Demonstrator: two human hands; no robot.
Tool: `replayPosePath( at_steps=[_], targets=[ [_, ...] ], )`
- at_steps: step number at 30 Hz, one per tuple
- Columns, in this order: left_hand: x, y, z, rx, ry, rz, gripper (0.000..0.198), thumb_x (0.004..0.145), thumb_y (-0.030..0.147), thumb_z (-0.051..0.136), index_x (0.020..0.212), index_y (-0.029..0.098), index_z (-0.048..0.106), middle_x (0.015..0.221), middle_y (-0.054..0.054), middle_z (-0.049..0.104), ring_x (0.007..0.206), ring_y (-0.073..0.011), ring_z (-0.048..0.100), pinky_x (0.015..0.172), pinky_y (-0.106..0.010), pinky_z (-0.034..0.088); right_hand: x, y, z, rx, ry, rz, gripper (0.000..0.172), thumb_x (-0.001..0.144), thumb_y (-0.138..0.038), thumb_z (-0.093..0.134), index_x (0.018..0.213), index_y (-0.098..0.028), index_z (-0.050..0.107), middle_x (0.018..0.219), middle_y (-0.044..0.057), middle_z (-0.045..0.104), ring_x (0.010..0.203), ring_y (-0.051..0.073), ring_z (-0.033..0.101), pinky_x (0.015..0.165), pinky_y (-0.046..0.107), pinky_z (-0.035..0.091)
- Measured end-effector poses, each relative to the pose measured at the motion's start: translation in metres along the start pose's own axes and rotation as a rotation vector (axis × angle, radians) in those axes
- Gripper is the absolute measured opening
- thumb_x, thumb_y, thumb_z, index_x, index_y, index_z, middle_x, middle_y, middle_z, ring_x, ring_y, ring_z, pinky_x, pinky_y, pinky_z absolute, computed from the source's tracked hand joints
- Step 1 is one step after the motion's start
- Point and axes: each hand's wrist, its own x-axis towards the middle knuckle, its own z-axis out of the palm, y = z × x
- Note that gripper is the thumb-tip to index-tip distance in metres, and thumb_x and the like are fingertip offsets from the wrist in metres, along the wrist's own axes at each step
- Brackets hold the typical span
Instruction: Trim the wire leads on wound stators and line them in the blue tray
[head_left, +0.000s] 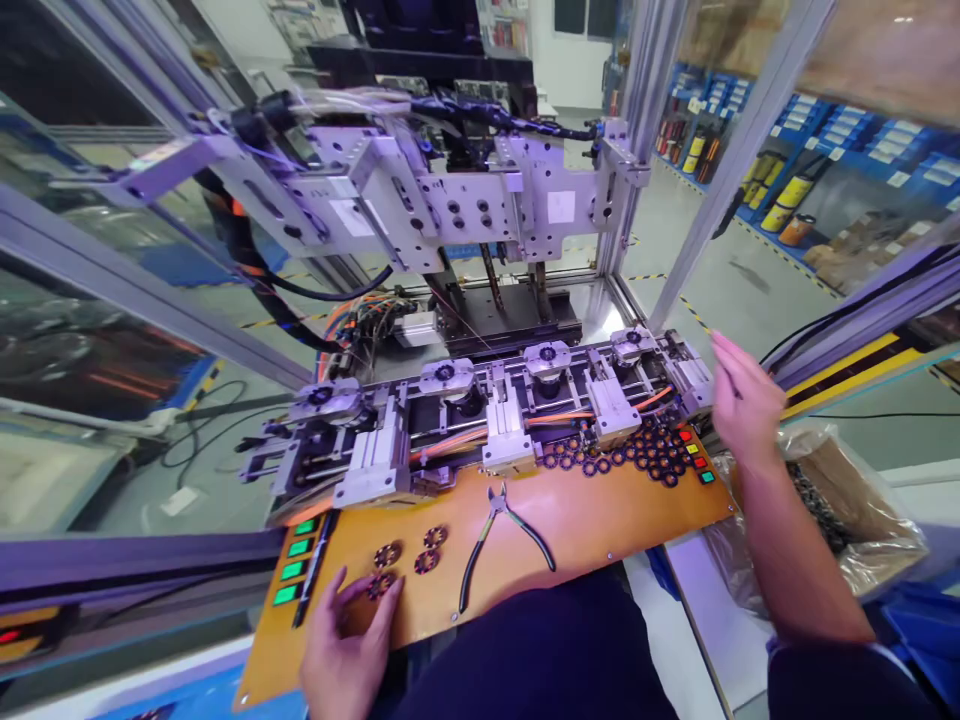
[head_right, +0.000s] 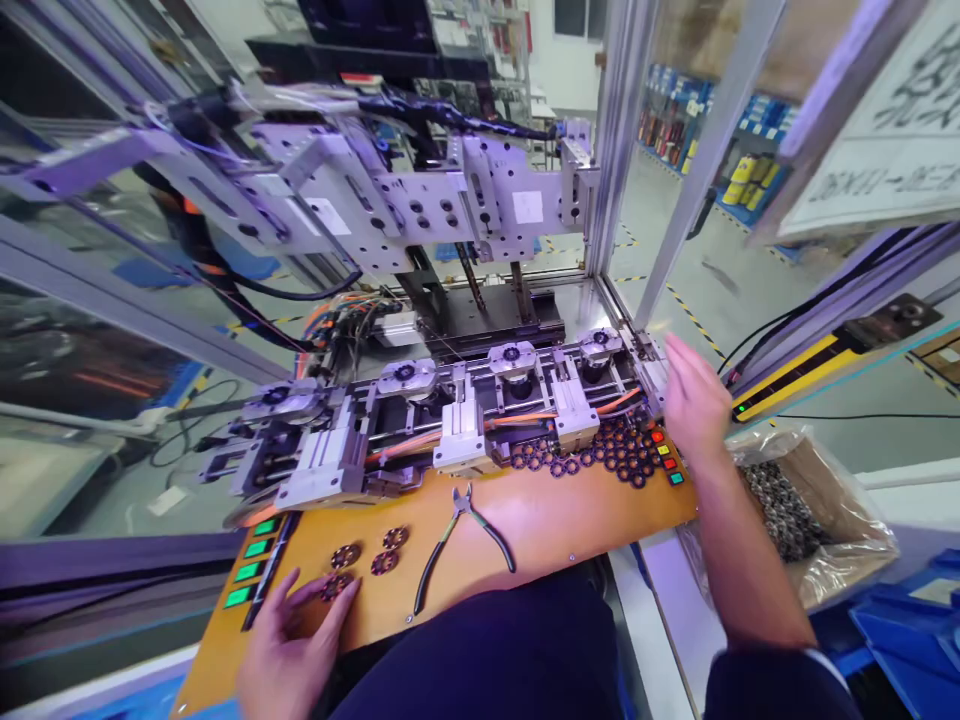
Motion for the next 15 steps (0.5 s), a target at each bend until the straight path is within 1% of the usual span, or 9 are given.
replayPosePath(
  at_steps=[1,2,3,6,8,9,11,13,15],
  targets=[
    [0.0,-0.002,0.0,-0.005,-0.001,0.003,0.093,0.064,0.067,0.07,0.138,0.014,0.05,0.102,-0.013,0.07,0.102,-0.036,0.067,0.102,-0.058,0.047,-0.023,0.005,-0.009,-0.001,0.101,0.183,0.036,0.097,-0.031,0.049,0.125,-0.019,0.068,0.133,0.008,0.064,0.124,0.021,0.06,0.113,0.039,0.043],
    [0.0,-0.004,0.0,-0.015,-0.004,0.005,0.09,0.066,0.066,0.07,0.138,0.015,0.05,0.101,-0.012,0.07,0.101,-0.0347,0.067,0.102,-0.057,0.048,-0.047,0.011,-0.015,-0.017,0.129,0.273,0.039,0.096,-0.037,0.049,0.124,-0.017,0.068,0.131,0.009,0.065,0.122,0.022,0.061,0.112,0.039,0.044],
    [0.001,-0.005,-0.001,-0.03,-0.006,0.005,0.088,0.067,0.064,0.07,0.138,0.016,0.049,0.101,-0.011,0.07,0.098,-0.0332,0.068,0.101,-0.056,0.049,-0.072,0.018,-0.018,-0.027,0.129,0.33,0.044,0.096,-0.042,0.047,0.122,-0.014,0.069,0.126,0.012,0.067,0.118,0.024,0.063,0.11,0.041,0.045],
    [0.001,-0.003,-0.006,-0.087,-0.007,0.001,0.084,0.07,0.059,0.072,0.138,0.017,0.048,0.098,-0.008,0.068,0.091,-0.0283,0.067,0.094,-0.051,0.053,-0.136,0.043,-0.016,-0.067,0.059,0.532,0.061,0.089,-0.057,0.046,0.107,-0.006,0.074,0.105,0.02,0.073,0.099,0.032,0.07,0.097,0.048,0.053],
    [0.001,0.001,-0.01,-0.146,-0.008,-0.031,0.081,0.068,0.056,0.074,0.135,0.017,0.05,0.095,-0.006,0.066,0.086,-0.0256,0.066,0.088,-0.046,0.056,-0.164,0.059,-0.011,-0.089,-0.032,0.664,0.069,0.081,-0.065,0.046,0.099,-0.005,0.076,0.097,0.023,0.074,0.093,0.037,0.071,0.091,0.05,0.055],
    [0.001,0.004,-0.012,-0.194,-0.014,-0.062,0.079,0.067,0.053,0.076,0.133,0.017,0.05,0.094,-0.005,0.065,0.083,-0.024,0.066,0.085,-0.043,0.056,-0.171,0.065,-0.009,-0.1,-0.081,0.718,0.071,0.078,-0.067,0.047,0.097,-0.006,0.077,0.096,0.023,0.074,0.093,0.039,0.071,0.09,0.051,0.055],
    [0.001,0.01,-0.015,-0.328,-0.022,-0.139,0.079,0.065,0.048,0.079,0.132,0.018,0.05,0.096,-0.003,0.063,0.075,-0.0196,0.065,0.079,-0.039,0.056,-0.176,0.076,-0.007,-0.127,-0.165,0.808,0.071,0.072,-0.067,0.049,0.096,-0.007,0.078,0.097,0.022,0.074,0.098,0.042,0.069,0.091,0.052,0.054],
    [0.0,0.015,-0.018,-0.419,-0.004,-0.182,0.077,0.067,0.045,0.079,0.132,0.019,0.049,0.098,-0.002,0.062,0.07,-0.016,0.064,0.076,-0.036,0.056,-0.17,0.081,-0.008,-0.151,-0.235,0.869,0.07,0.068,-0.066,0.051,0.097,-0.009,0.079,0.101,0.022,0.074,0.104,0.046,0.067,0.094,0.055,0.053],
    [-0.002,0.021,-0.022,-0.49,0.036,-0.205,0.076,0.069,0.043,0.078,0.135,0.019,0.046,0.102,-0.004,0.064,0.075,-0.0155,0.066,0.079,-0.034,0.056,-0.163,0.082,-0.009,-0.167,-0.292,0.906,0.069,0.064,-0.067,0.056,0.097,-0.011,0.08,0.102,0.023,0.073,0.104,0.05,0.065,0.095,0.06,0.051]
  ],
)
